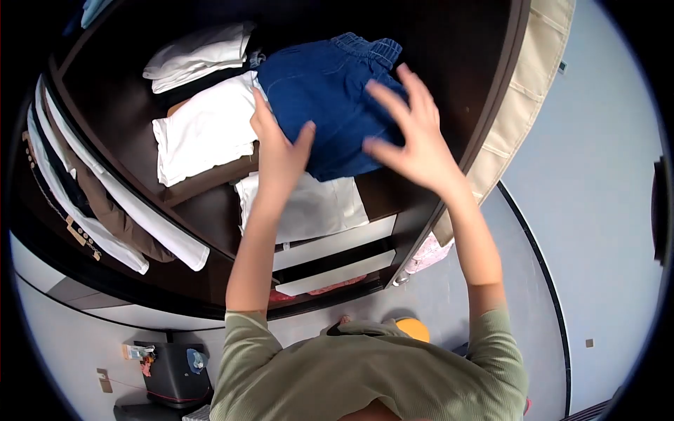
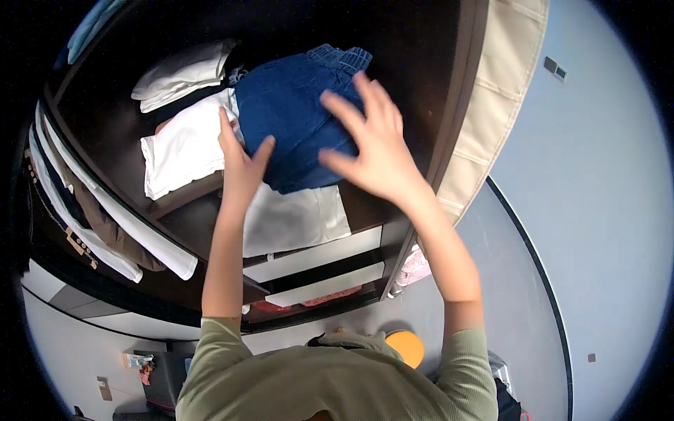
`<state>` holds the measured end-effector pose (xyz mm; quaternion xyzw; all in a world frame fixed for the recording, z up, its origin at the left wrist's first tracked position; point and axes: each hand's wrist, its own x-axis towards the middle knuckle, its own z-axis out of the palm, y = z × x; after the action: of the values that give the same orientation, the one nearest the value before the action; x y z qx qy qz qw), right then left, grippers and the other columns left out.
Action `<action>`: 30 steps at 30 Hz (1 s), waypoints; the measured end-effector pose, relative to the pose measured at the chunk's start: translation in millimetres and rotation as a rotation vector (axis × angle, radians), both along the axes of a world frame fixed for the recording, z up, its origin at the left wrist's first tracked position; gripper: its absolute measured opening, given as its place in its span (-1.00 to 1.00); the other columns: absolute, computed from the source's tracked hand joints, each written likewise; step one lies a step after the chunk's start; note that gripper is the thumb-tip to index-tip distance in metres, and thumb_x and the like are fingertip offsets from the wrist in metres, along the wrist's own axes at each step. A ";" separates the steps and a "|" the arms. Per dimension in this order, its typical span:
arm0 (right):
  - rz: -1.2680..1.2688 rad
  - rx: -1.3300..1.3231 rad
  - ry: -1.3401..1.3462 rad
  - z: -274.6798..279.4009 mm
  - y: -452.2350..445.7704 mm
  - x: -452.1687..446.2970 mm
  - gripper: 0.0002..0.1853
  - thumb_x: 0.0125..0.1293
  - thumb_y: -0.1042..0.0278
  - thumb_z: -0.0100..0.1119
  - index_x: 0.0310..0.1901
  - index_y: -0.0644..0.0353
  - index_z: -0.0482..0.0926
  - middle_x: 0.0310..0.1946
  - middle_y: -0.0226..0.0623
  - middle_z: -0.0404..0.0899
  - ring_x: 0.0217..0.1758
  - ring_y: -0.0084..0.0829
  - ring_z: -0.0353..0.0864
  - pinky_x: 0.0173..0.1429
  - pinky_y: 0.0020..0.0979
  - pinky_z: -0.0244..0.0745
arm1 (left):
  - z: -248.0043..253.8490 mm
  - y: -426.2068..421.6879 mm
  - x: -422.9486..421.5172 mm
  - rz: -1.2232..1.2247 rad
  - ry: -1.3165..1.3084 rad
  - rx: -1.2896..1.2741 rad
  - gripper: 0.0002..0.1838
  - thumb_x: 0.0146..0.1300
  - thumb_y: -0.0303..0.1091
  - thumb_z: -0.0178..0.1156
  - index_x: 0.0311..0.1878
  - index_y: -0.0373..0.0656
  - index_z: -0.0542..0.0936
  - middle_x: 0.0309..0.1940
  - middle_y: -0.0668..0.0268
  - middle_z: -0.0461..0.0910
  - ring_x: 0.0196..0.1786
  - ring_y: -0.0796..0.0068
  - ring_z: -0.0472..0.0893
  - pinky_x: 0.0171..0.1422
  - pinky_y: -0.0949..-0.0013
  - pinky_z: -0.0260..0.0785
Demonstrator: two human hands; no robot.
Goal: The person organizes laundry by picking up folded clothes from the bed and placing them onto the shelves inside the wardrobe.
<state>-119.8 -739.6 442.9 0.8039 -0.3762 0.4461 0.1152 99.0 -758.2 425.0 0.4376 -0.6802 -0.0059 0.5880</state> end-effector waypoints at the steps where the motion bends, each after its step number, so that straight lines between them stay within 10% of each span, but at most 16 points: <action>1: 0.042 0.066 0.096 -1.6 8.6 3.1 -0.20 -0.16 0.21 0.34 0.23 -0.17 0.25 0.33 0.01 -0.05 0.37 0.10 -0.08 0.39 -0.03 -0.14 | 1.1 16.0 -5.7 0.062 -0.105 -0.021 -0.07 -0.05 -0.37 0.31 0.34 -0.15 -0.03 0.22 -0.18 0.06 0.27 -0.02 0.17 0.29 0.21 0.10; 6: -0.067 -0.021 0.347 -24.0 -7.1 17.2 -0.16 -0.20 0.42 0.31 0.23 -0.28 0.25 0.26 -0.05 0.14 0.33 0.04 0.08 0.36 -0.01 -0.05 | -8.0 44.0 -9.0 0.048 -0.697 0.039 -0.21 -0.20 -0.28 0.36 0.22 0.05 0.31 0.27 0.20 0.16 0.32 0.00 0.12 0.37 -0.07 -0.13; 11: -0.154 0.044 0.370 -15.6 -13.7 26.3 -0.29 -0.10 0.43 0.14 0.20 -0.27 0.30 0.17 -0.02 0.29 0.26 0.05 0.19 0.32 -0.03 0.04 | -2.7 25.1 -2.3 0.108 -0.844 0.052 -0.32 0.02 -0.35 0.21 0.27 0.04 0.23 0.23 0.25 0.23 0.31 0.04 0.14 0.38 -0.04 -0.08; 19: -0.048 0.153 0.300 0.2 -65.4 36.2 -0.46 0.05 0.29 0.04 0.15 -0.17 0.36 0.11 -0.14 0.40 0.17 -0.02 0.34 0.30 -0.11 0.12 | 19.2 -24.0 14.2 -0.044 -0.636 0.053 -0.58 0.16 -0.43 0.05 0.13 -0.04 0.39 0.01 0.17 0.46 0.15 0.07 0.37 0.25 0.18 0.19; 30: -0.197 -0.144 0.186 -24.3 -53.6 38.7 -0.49 0.13 0.03 0.04 0.15 -0.11 0.37 0.13 -0.11 0.35 0.23 -0.05 0.25 0.32 -0.01 -0.03 | 5.1 10.7 10.1 0.060 -0.673 -0.008 -0.50 0.11 -0.29 0.15 0.17 -0.08 0.37 0.18 0.20 0.32 0.27 0.06 0.24 0.27 0.15 0.16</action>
<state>-81.1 -793.2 418.6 0.7907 -0.4078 0.3820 0.2501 109.1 -747.5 430.1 0.4324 -0.8230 0.1588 0.3323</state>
